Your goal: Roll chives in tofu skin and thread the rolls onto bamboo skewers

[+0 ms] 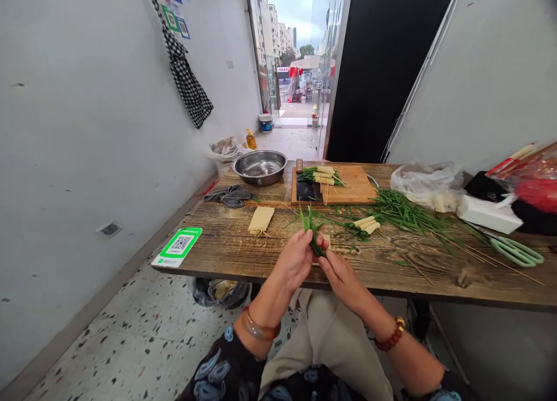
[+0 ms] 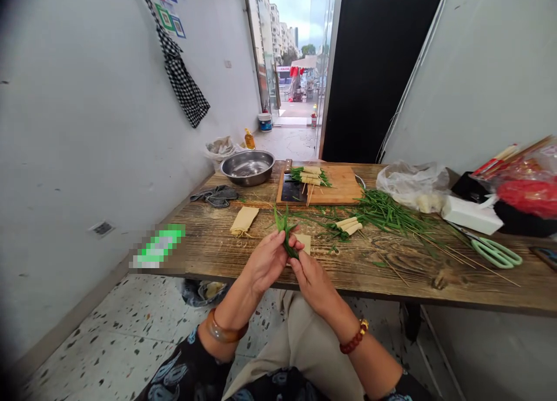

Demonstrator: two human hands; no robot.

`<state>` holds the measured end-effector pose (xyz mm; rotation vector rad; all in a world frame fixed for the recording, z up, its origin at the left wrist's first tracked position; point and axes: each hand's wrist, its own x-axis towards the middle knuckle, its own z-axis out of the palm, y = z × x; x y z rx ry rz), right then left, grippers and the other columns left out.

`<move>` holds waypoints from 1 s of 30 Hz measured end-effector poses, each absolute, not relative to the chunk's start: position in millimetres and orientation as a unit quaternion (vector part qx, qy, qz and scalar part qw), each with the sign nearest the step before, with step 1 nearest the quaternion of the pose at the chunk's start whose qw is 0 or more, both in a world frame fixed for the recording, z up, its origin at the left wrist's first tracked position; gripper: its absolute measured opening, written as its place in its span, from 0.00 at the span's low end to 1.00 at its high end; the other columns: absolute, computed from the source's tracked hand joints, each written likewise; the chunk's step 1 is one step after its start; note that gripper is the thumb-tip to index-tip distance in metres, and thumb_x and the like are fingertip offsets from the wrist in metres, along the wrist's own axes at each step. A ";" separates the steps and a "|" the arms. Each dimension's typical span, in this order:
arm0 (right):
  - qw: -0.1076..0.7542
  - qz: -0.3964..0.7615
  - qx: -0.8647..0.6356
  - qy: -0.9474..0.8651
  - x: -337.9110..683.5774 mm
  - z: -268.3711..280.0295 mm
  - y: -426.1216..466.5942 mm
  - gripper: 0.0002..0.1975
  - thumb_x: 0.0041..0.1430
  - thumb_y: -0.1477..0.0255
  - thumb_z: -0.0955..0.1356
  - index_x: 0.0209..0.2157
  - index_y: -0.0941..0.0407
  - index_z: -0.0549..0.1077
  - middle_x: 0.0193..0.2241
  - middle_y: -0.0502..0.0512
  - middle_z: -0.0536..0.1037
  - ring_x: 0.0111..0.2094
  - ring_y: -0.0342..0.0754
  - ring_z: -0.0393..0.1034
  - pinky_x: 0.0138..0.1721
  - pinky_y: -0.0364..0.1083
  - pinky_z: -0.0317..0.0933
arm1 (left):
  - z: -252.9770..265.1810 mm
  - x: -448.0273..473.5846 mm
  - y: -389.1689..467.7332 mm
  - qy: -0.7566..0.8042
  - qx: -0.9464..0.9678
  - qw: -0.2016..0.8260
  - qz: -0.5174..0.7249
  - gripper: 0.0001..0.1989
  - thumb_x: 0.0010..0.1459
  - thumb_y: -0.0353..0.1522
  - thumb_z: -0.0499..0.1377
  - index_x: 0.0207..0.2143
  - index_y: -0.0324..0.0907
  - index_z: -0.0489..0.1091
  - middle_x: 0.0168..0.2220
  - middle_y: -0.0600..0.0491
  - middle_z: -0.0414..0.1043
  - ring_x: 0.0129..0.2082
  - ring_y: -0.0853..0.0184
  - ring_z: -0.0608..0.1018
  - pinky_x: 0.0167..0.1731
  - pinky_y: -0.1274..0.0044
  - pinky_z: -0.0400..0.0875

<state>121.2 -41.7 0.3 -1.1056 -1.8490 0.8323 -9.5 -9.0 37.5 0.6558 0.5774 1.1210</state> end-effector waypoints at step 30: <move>0.118 -0.098 -0.447 -0.881 136.5 25.0 -31.2 0.06 0.65 0.76 0.60 0.39 0.59 0.68 0.33 0.58 0.73 0.35 0.51 0.67 0.36 0.47 0.61 | 31.5 -30.3 18.4 0.438 0.799 0.330 0.245 0.11 0.55 0.26 0.49 0.26 0.38 0.69 0.27 0.52 0.69 0.32 0.66 0.71 0.37 0.75 0.64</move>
